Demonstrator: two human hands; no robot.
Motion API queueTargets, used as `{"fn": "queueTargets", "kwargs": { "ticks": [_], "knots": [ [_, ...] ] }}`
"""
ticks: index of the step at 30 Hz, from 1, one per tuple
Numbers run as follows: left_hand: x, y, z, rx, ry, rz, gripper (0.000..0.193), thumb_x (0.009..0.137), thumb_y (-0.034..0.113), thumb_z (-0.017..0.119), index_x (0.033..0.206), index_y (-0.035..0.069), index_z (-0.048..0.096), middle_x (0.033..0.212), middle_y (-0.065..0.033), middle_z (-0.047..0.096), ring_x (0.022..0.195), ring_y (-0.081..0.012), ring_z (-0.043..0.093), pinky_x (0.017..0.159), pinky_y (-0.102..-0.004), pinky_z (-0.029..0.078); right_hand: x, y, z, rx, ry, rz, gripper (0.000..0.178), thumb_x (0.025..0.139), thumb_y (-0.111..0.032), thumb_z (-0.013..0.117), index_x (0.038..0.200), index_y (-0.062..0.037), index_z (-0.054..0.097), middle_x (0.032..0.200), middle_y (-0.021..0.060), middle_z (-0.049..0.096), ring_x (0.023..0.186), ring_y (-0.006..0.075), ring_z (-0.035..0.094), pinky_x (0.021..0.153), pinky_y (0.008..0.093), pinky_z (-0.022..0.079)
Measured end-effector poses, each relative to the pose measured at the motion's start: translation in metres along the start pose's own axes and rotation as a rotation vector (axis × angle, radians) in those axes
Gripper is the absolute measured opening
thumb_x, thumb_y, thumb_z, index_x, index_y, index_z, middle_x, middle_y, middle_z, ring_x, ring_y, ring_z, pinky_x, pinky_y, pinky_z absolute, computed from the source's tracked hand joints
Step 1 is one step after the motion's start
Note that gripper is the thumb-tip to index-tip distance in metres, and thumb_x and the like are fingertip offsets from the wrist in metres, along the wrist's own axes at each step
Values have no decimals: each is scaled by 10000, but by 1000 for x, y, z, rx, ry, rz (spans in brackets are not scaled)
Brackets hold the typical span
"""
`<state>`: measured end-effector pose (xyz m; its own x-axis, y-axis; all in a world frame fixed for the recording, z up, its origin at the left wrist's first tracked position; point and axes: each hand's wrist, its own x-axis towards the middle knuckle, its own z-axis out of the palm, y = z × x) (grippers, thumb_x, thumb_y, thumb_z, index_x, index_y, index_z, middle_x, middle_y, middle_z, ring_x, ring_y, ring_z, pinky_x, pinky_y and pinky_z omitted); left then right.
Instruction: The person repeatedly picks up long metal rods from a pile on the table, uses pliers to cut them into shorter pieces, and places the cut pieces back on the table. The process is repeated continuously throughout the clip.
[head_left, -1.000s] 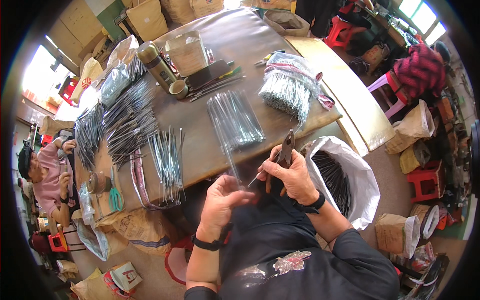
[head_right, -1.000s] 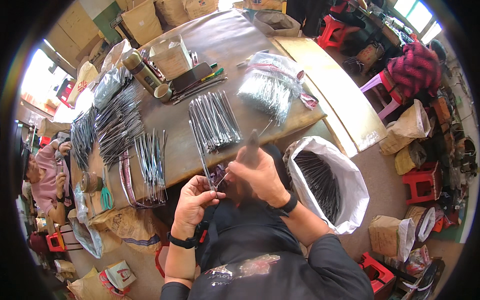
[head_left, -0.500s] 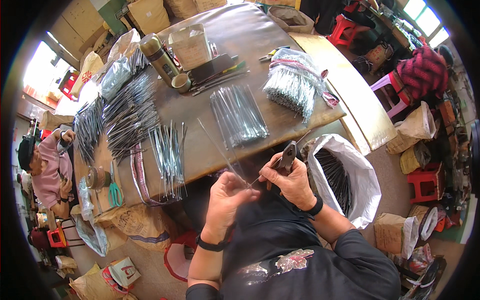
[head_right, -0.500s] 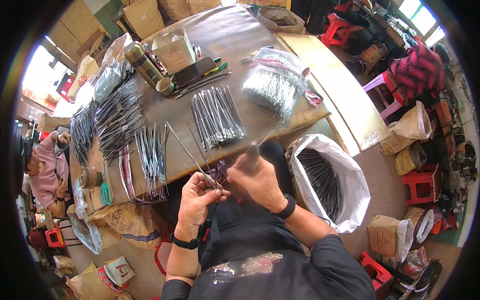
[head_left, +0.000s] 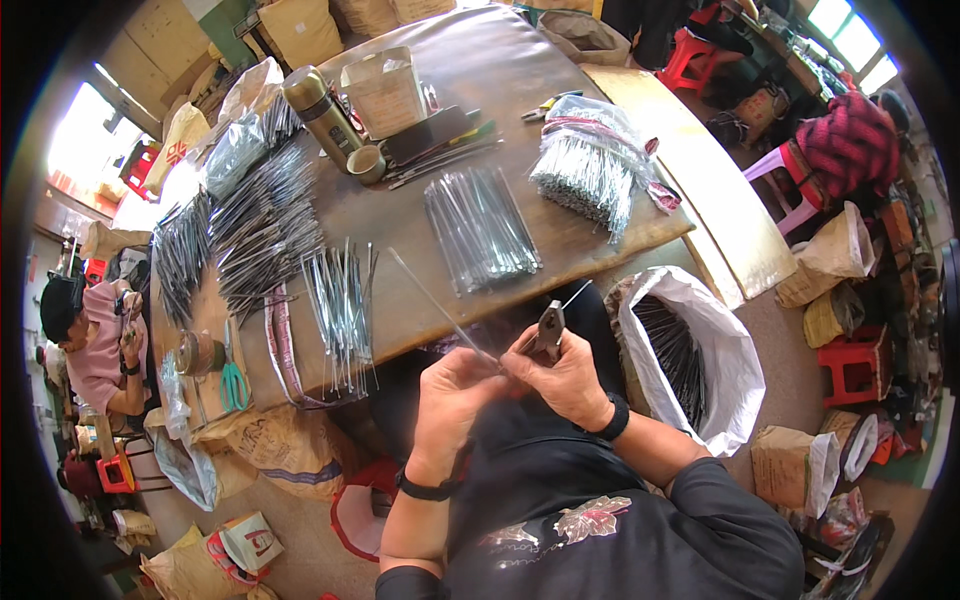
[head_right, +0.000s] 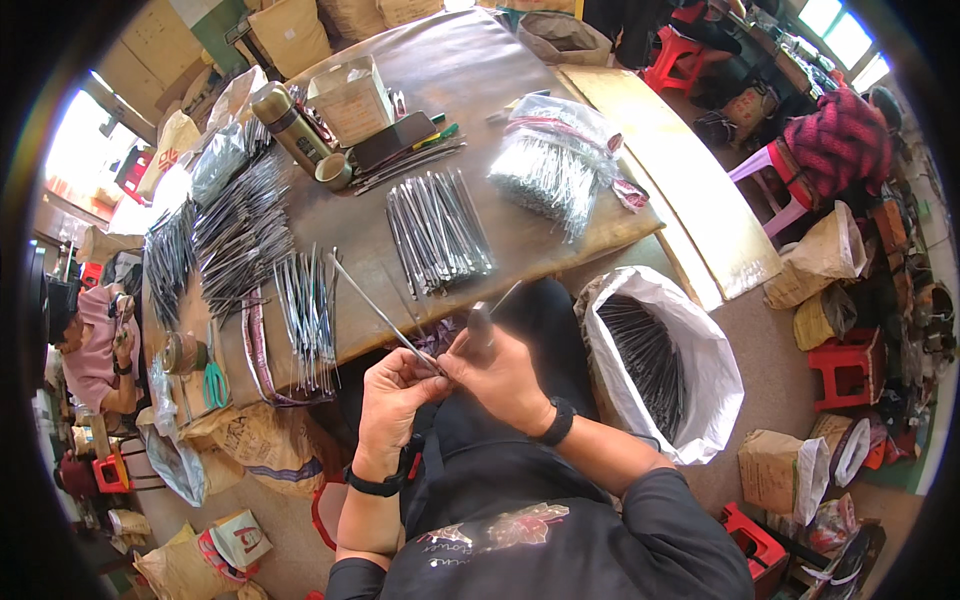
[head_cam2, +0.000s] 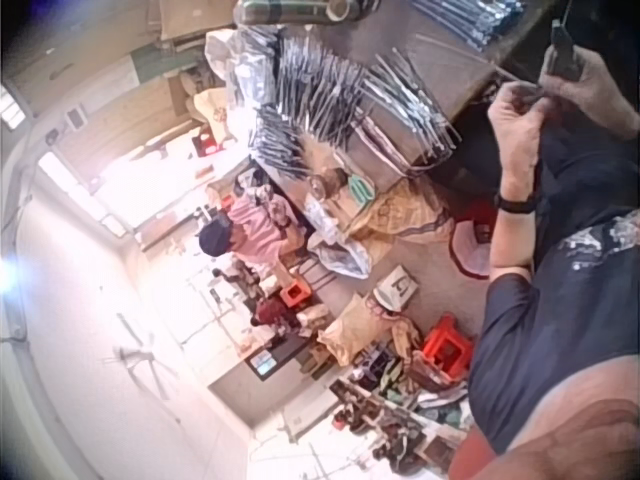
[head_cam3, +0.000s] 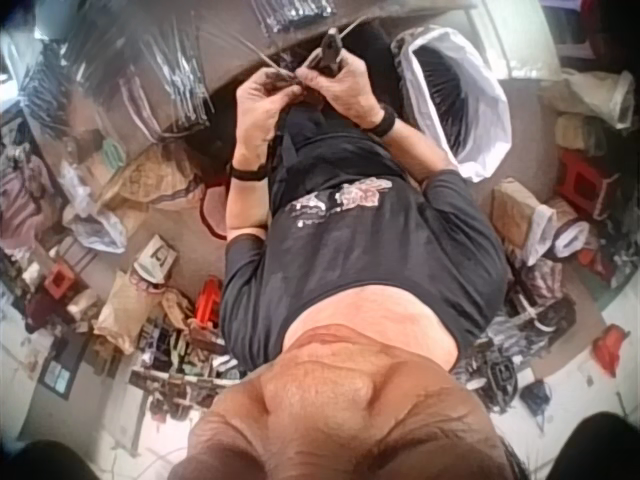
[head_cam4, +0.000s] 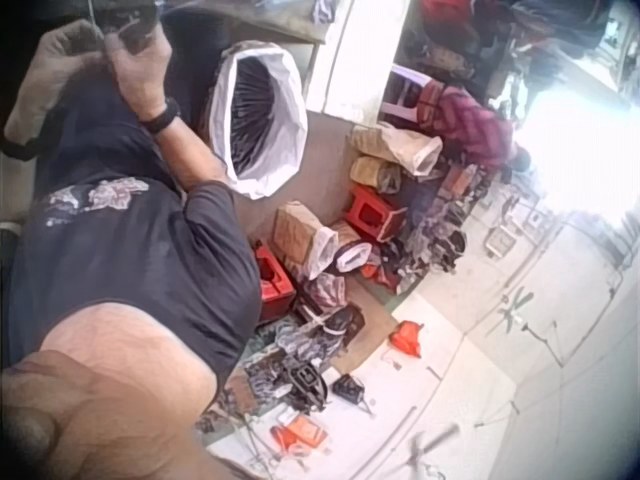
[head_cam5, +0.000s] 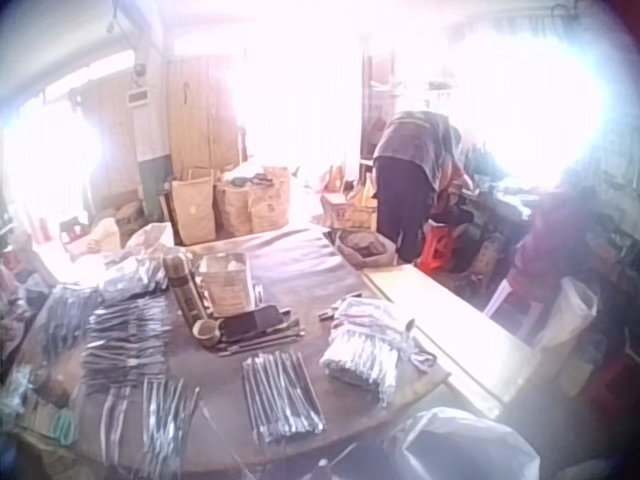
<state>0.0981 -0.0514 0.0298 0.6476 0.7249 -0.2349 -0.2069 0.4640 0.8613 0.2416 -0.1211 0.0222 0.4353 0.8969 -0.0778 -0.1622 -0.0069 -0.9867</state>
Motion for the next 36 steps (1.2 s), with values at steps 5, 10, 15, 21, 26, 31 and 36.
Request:
{"fn": "queueTargets", "kwargs": {
  "ticks": [5,10,15,21,26,31,36],
  "knots": [
    [-6,-7,-10,106,65,-91,207,761,-75,714,915,5,602,784,-76,685,722,-139,667,697,-261,566,7,1,-11,127,51,41,272,839,-31,684,1071,18,551,819,62,651,679,109,626,605,232,510],
    [-6,-15,-9,174,-7,-66,226,761,-118,678,935,-15,576,785,-52,633,722,-148,667,735,-300,578,15,-3,-29,237,102,37,187,870,-17,624,1042,33,570,846,121,663,698,147,641,565,271,533],
    [-7,-14,2,153,-156,-284,280,799,-80,646,1055,-28,544,846,-55,596,785,-200,685,660,-290,588,17,2,-38,207,-18,227,229,852,-23,650,1065,35,591,885,131,672,707,140,638,614,268,525],
    [-9,-5,6,120,-208,-395,307,821,-31,640,1106,-34,527,886,-78,604,793,-216,687,601,-270,571,21,5,-51,221,-169,407,262,824,-60,705,1048,30,603,873,113,666,681,147,644,631,291,547],
    [-12,-6,9,12,-184,-311,256,853,-16,590,1101,-18,526,941,-92,603,844,-217,663,685,-305,556,22,10,-47,278,-150,409,220,810,-53,722,987,18,612,834,87,657,668,156,652,630,290,549],
    [-9,-11,-2,-326,-94,-427,191,955,168,478,954,6,579,1008,-115,617,906,-249,639,717,-329,537,17,12,-36,296,-143,323,165,820,-45,716,932,6,605,764,65,645,635,152,648,596,282,540],
    [-3,-25,-8,-312,0,-440,96,897,168,624,859,88,587,856,-69,650,694,-167,609,556,-248,464,11,6,-28,101,-118,221,148,837,-39,699,944,7,607,737,50,646,627,119,619,559,247,506]
  ]
}}
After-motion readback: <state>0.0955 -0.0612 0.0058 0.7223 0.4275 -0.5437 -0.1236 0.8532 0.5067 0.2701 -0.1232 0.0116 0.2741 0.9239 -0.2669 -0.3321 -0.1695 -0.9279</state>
